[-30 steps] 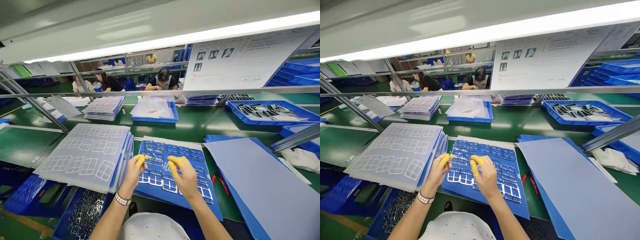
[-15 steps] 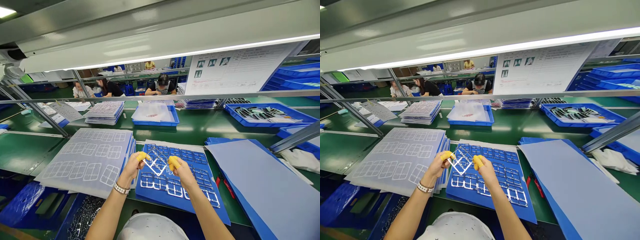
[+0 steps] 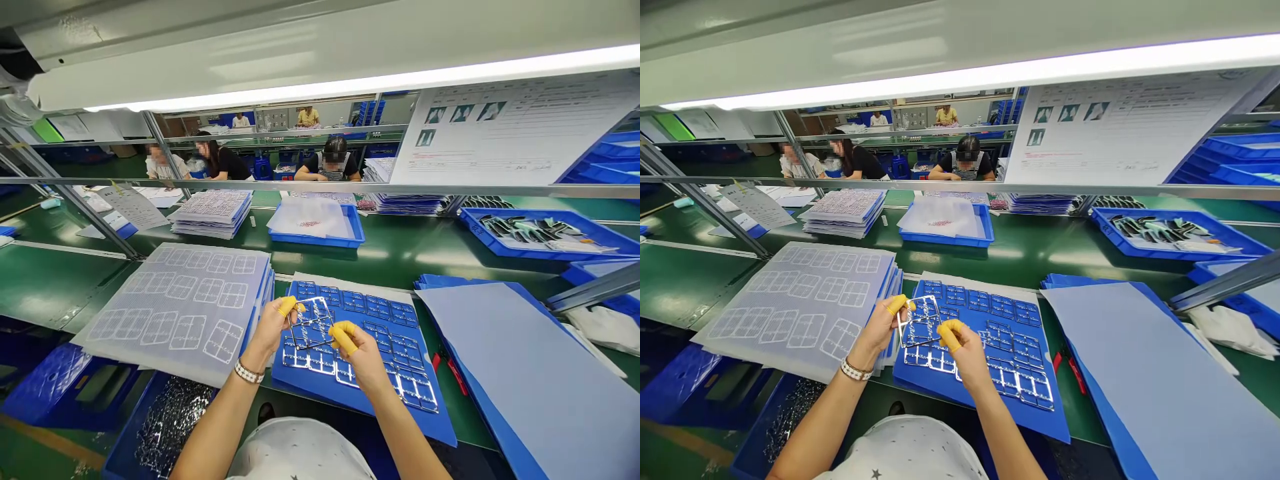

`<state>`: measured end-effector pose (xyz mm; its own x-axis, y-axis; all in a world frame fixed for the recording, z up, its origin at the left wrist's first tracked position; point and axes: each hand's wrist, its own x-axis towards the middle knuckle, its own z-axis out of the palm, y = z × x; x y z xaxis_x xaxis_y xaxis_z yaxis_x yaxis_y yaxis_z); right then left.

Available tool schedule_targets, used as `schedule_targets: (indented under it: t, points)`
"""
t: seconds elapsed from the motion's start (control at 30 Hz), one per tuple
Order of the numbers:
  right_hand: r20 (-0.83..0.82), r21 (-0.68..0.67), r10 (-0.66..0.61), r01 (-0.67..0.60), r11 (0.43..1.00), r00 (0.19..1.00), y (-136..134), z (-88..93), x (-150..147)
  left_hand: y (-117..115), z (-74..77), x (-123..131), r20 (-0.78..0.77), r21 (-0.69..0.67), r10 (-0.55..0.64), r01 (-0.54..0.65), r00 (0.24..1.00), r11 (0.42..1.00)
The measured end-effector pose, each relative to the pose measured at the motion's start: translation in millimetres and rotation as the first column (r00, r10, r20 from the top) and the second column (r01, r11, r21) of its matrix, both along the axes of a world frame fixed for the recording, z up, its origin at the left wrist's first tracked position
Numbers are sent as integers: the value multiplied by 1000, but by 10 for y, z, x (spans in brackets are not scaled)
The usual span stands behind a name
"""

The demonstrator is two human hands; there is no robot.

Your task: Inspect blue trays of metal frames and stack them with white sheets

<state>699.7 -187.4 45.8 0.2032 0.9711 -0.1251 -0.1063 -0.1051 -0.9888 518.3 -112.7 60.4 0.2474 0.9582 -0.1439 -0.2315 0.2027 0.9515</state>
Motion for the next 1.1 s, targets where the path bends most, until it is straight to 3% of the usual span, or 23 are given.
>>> schedule_targets:
  t: [0.2, 0.4, 0.6, 0.9, 1.1]
  points:
    - [85, 76, -54, 47, 996, 995, -17, -52, 10, -80, -33, -24, -22, -15, 3, -3, 1000, 1000]
    - [177, 79, -53, 40, 996, 983, -4, -127, 34, -98, -22, 20, -114, -70, 9, -17, 993, 997]
    - [227, 77, -48, 31, 997, 973, 9, -135, 22, -76, -81, 19, -110, -89, 23, -33, 994, 995]
    - [239, 94, -54, 32, 995, 970, 4, -158, 14, -128, 32, 24, -128, -77, -3, -6, 992, 997]
    - [255, 127, -75, 44, 991, 964, -31, -188, -10, -177, 19, 8, -97, -86, -17, 9, 995, 996]
